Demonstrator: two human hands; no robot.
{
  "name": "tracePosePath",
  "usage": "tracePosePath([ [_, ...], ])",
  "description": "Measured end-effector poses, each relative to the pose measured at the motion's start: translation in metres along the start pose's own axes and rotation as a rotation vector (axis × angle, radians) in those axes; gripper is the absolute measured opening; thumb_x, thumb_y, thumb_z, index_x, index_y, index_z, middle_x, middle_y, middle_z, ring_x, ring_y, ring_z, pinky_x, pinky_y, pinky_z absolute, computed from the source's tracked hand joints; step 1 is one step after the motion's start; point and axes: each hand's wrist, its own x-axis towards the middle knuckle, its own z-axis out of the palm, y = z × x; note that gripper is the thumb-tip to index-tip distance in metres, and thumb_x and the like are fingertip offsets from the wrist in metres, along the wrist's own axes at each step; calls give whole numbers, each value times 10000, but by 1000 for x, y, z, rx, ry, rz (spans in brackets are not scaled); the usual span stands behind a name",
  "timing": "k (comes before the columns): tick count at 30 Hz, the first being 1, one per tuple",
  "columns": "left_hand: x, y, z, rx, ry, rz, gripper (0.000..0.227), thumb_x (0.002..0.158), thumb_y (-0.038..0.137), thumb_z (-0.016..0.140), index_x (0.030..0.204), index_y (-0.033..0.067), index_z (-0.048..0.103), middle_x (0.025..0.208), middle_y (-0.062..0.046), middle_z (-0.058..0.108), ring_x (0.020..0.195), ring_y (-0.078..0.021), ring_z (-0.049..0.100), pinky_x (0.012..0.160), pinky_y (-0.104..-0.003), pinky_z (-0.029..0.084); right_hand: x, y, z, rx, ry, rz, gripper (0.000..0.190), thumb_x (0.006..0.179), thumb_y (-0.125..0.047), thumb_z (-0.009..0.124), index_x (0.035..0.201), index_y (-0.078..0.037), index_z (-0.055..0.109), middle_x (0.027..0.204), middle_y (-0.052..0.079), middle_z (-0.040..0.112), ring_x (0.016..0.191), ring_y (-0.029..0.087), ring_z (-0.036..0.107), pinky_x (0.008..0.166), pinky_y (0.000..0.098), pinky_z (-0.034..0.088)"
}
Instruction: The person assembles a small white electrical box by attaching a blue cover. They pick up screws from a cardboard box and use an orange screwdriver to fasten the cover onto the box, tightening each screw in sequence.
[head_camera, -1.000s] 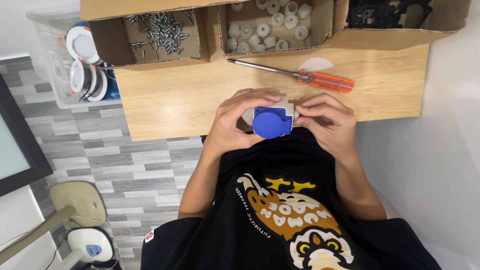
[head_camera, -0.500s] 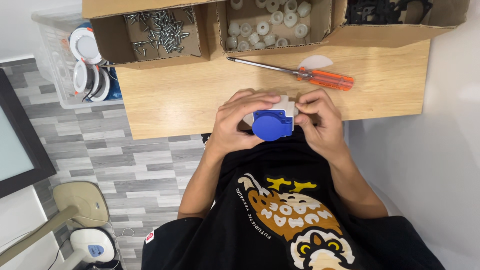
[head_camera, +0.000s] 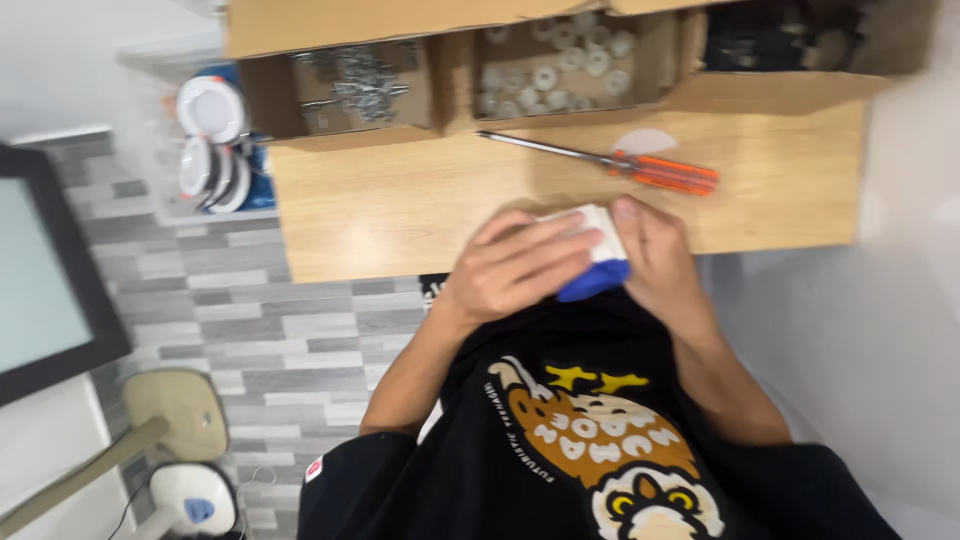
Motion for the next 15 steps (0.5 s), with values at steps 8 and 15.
tracePosePath([
  [8,1,-4,-9,-51,-9,32,310,1191,263,504,1216,137,786,1277,-40,823,1179,-226,811,997,-364,598,-7,16,-16,-122,-88,-6,543,1253,-162,487,750,-5,619,760,212,676,690,354,643,630,462,494],
  [15,-35,-15,-19,-140,-269,-283,621,968,397,957,1458,159,658,1472,-29,745,1387,-232,768,1161,-407,621,14,-20,-59,-489,-7,-411,397,1030,-108,923,1283,70,675,1462,299,668,1367,480,655,1226,557,411],
])
